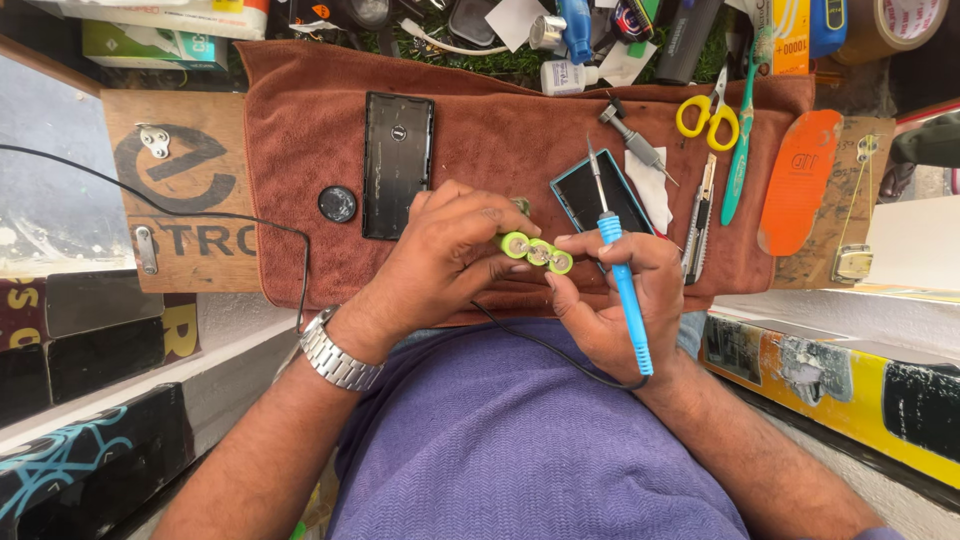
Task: The person is repairing a small electronic device, likely a mobile phone battery pack. They use a red wire to connect components on a circuit board attached to three green cylindrical batteries. They then use a blue soldering iron to solder connections and a utility knife to scrape or adjust the battery terminals.
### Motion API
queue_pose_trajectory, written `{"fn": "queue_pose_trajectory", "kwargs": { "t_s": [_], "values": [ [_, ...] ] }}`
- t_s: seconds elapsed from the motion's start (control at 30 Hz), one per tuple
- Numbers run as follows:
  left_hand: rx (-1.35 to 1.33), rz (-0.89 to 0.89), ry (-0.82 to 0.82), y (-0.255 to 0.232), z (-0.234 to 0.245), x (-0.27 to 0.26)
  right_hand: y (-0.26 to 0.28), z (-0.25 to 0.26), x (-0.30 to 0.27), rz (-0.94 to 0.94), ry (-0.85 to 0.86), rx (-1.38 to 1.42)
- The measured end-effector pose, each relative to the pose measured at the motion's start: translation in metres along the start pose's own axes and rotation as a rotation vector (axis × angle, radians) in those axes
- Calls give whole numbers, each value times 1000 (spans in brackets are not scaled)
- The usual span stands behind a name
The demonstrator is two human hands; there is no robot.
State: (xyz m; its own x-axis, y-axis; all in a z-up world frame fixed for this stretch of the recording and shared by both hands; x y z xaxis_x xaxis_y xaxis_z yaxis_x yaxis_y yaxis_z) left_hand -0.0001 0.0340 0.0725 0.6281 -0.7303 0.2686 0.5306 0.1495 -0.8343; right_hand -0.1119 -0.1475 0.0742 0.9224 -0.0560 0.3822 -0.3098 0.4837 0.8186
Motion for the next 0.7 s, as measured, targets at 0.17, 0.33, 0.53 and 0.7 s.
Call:
{"fn": "queue_pose_trajectory", "kwargs": {
  "t_s": [0.17,0.33,0.53,0.7],
  "values": [
    [-60,36,0,-2,0,-2,0,-1,1,4,8,-68],
    [-100,38,8,-3,-7,-3,1,-2,0,-15,31,-104],
    [-106,59,-57,2,-11,-7,-2,-1,-1,-6,42,-69],
    [-33,10,-159,1,-17,-10,-4,0,-3,-44,39,-56]
  ]
}}
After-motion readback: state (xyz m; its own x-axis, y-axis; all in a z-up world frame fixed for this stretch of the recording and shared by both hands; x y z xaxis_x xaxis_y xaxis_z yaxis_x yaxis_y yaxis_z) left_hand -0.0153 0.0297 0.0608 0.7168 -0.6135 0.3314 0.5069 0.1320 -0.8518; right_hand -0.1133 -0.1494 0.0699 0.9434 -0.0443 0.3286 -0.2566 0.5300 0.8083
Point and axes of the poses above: each hand's wrist, its own x-axis towards the middle knuckle, its own z-axis out of the back of the hand, y = z × x, the point moved 3 cm from there along x, towards the middle knuckle, and after that the axes turned 5 degrees about -x, right-handed, at the moved point
